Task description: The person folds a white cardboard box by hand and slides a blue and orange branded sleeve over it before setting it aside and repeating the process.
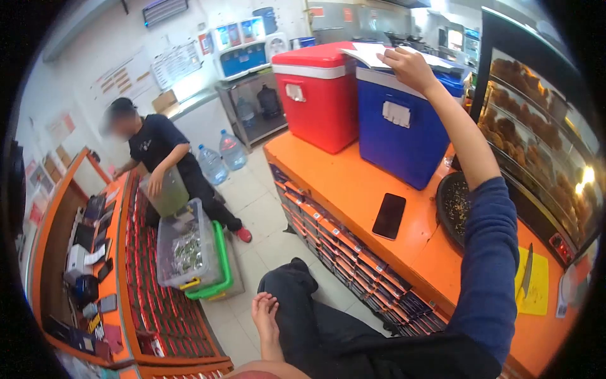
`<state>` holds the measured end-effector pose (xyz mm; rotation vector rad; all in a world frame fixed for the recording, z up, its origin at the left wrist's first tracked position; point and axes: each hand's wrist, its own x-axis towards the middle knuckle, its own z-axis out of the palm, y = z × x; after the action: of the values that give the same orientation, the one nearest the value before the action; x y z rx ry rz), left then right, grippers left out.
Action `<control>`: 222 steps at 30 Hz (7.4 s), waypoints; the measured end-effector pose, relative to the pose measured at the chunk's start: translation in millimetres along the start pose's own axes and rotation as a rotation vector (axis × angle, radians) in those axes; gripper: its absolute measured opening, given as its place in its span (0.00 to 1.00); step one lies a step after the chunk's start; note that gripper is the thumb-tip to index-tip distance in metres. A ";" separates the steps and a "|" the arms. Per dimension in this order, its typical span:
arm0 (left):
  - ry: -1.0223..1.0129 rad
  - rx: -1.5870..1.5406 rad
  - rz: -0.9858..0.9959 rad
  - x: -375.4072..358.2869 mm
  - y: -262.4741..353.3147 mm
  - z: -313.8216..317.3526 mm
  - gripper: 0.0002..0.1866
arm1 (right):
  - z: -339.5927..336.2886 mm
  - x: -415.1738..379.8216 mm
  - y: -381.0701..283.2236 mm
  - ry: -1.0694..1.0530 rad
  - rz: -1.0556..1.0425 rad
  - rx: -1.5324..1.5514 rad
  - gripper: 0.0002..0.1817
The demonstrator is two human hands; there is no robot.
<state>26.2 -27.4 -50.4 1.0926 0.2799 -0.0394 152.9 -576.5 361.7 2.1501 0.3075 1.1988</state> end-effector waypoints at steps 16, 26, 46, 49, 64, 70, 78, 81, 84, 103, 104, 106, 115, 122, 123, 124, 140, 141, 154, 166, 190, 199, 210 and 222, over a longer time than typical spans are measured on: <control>-0.293 -0.175 -0.400 17.1 -1.1 -165.6 0.32 | -189.2 -200.1 -448.0 0.226 -0.558 1.230 0.21; -0.118 0.490 -0.216 -143.8 2.6 -161.1 0.36 | -206.3 -296.5 -488.3 -0.392 0.799 1.599 0.19; -0.428 0.757 -0.241 -105.3 -27.6 -5.1 0.16 | -207.4 -299.0 -446.1 -0.555 1.632 1.911 0.32; -0.339 0.287 -0.355 -115.4 8.2 13.2 0.12 | -232.0 -271.2 -458.6 -0.113 1.288 2.266 0.47; -0.333 0.163 0.030 -126.2 -6.8 78.2 0.13 | -218.4 -214.7 -485.0 -0.344 0.793 1.689 0.42; -0.226 0.752 0.574 -142.1 48.5 50.0 0.09 | -236.4 -173.5 -472.3 -0.099 1.381 2.045 0.46; 0.024 0.829 0.740 -144.1 83.0 18.6 0.23 | -206.8 -116.9 -450.7 -0.301 0.845 1.761 0.18; 0.022 0.647 0.639 -141.7 75.7 17.0 0.27 | -211.3 -111.6 -454.6 -0.414 0.672 1.674 0.19; -0.162 0.336 0.499 -139.4 81.4 17.1 0.29 | -226.0 -113.9 -443.7 -0.492 0.323 1.797 0.22; -0.682 0.905 0.583 -81.4 52.4 -6.1 0.33 | -186.8 -153.6 -472.2 -0.296 0.996 1.875 0.53; -0.461 1.149 0.686 -69.1 30.8 -18.4 0.36 | -189.0 -157.1 -482.9 -0.268 1.002 1.707 0.50; -0.311 1.550 0.717 -68.9 20.5 -23.4 0.34 | -202.3 -162.8 -494.7 -0.101 0.591 1.893 0.46; -0.673 1.094 0.288 -79.6 41.9 -40.7 0.24 | -215.4 -175.7 -494.4 -0.230 0.252 1.663 0.21; -0.569 0.852 0.314 -92.5 58.5 -30.1 0.08 | -218.2 -160.0 -461.2 -0.279 0.314 1.647 0.27; -0.621 0.887 0.410 -91.4 58.9 -31.1 0.08 | -217.5 -155.7 -457.5 -0.277 0.179 1.637 0.29; -0.632 0.885 0.408 -91.7 60.7 -30.3 0.08 | -217.0 -152.6 -455.2 -0.275 0.046 1.623 0.31; -0.270 0.415 0.369 -121.0 52.3 18.8 0.23 | -201.0 -160.5 -489.5 0.089 -0.017 1.431 0.63; -0.285 0.549 0.536 -117.4 47.0 12.7 0.22 | -200.9 -164.2 -488.7 0.004 0.103 1.700 0.65; -0.525 0.918 0.889 -108.6 49.7 -16.5 0.19 | -187.0 -234.0 -484.7 -0.179 0.687 2.261 0.57; 0.264 1.295 1.167 -123.0 77.7 -51.2 0.24 | -149.0 -175.1 -450.3 -0.559 0.472 1.727 0.32; -0.094 1.269 0.327 -130.9 70.5 -57.8 0.35 | -199.1 -179.7 -488.8 -0.591 0.635 1.732 0.22; -0.137 0.586 0.026 -145.3 81.7 -50.2 0.24 | -212.4 -203.3 -469.3 -0.932 0.990 2.358 0.28; -0.356 1.329 0.378 -113.6 66.8 -65.8 0.32 | -192.0 -205.0 -489.1 -0.766 0.337 1.713 0.36; -0.646 1.643 0.584 -83.9 46.2 -54.9 0.48 | -183.2 -209.9 -539.2 -0.553 -0.091 1.096 0.69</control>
<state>-58.1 33.5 -13.3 2.6448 -0.8456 -0.1032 -58.5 -190.4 -56.2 3.2049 0.9493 0.2915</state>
